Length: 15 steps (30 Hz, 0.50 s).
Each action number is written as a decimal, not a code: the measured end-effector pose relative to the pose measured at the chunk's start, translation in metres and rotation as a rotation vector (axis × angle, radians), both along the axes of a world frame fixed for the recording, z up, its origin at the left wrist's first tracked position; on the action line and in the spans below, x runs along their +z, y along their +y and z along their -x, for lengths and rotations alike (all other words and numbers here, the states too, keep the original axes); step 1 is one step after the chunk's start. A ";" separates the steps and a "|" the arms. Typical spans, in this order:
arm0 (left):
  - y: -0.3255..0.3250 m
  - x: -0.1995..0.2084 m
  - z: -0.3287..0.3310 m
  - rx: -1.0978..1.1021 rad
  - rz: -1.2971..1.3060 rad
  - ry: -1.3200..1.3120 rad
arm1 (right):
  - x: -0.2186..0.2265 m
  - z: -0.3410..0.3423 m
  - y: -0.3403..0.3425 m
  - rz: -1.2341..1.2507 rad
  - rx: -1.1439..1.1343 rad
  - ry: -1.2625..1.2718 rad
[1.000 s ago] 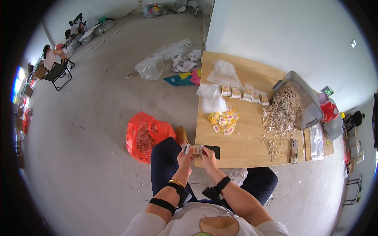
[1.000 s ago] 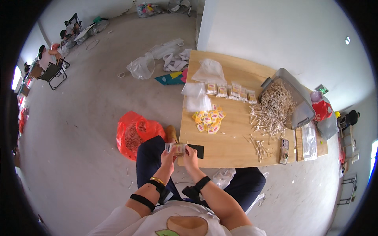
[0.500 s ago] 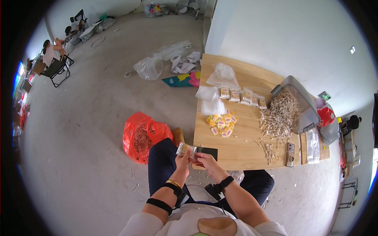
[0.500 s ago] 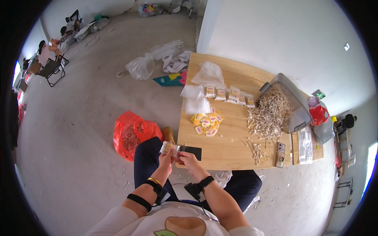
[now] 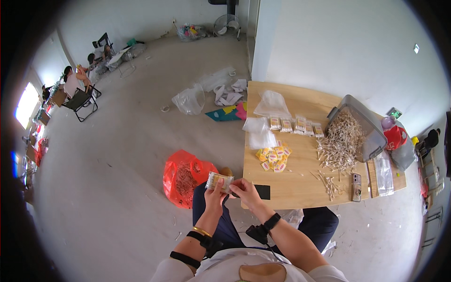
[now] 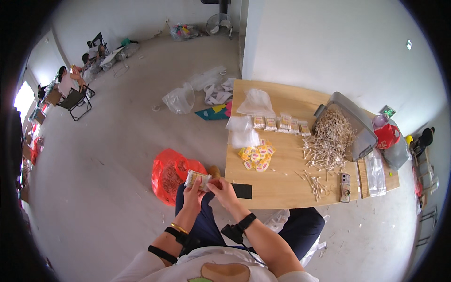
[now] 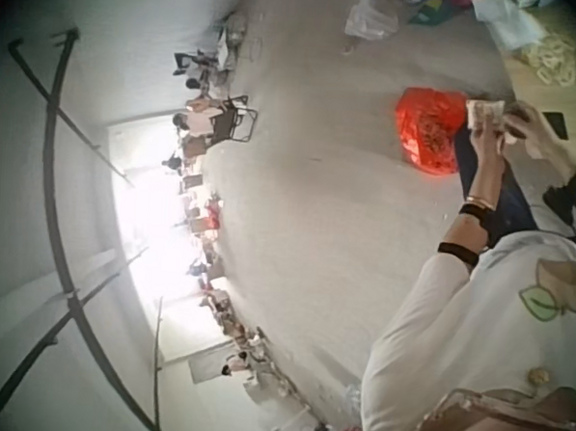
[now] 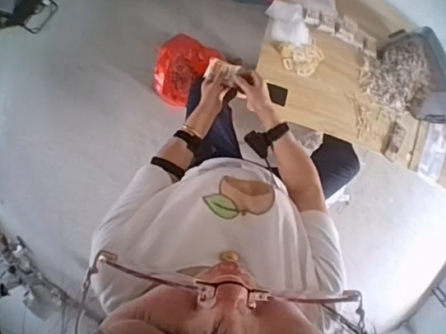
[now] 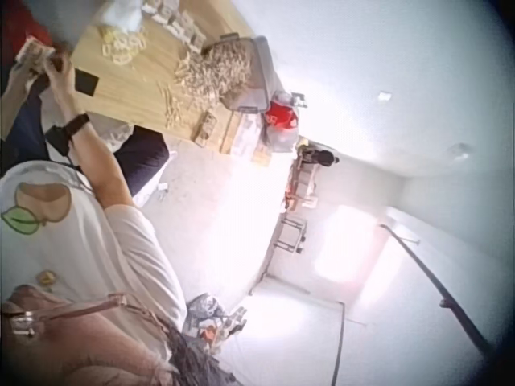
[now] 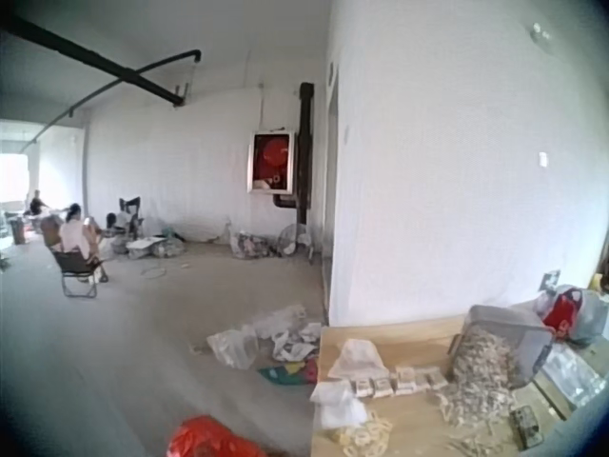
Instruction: Packing bunches of cotton swabs into small plastic bags.
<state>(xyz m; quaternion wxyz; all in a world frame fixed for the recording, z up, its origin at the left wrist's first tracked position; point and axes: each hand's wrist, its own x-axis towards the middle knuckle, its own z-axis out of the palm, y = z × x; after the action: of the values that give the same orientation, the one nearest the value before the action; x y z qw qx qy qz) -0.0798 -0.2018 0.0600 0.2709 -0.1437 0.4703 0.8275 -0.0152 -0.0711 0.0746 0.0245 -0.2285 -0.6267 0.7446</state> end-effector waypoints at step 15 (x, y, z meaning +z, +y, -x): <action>0.030 0.129 -0.064 -0.079 -0.441 0.251 | 0.145 -0.055 -0.024 -0.619 -0.453 0.566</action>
<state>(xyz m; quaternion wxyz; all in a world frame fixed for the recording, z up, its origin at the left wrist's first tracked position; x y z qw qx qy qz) -0.0160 -0.1723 0.1895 0.2675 0.0412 0.3137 0.9102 0.0394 -0.0950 0.2197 0.4226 -0.1296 -0.7224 0.5317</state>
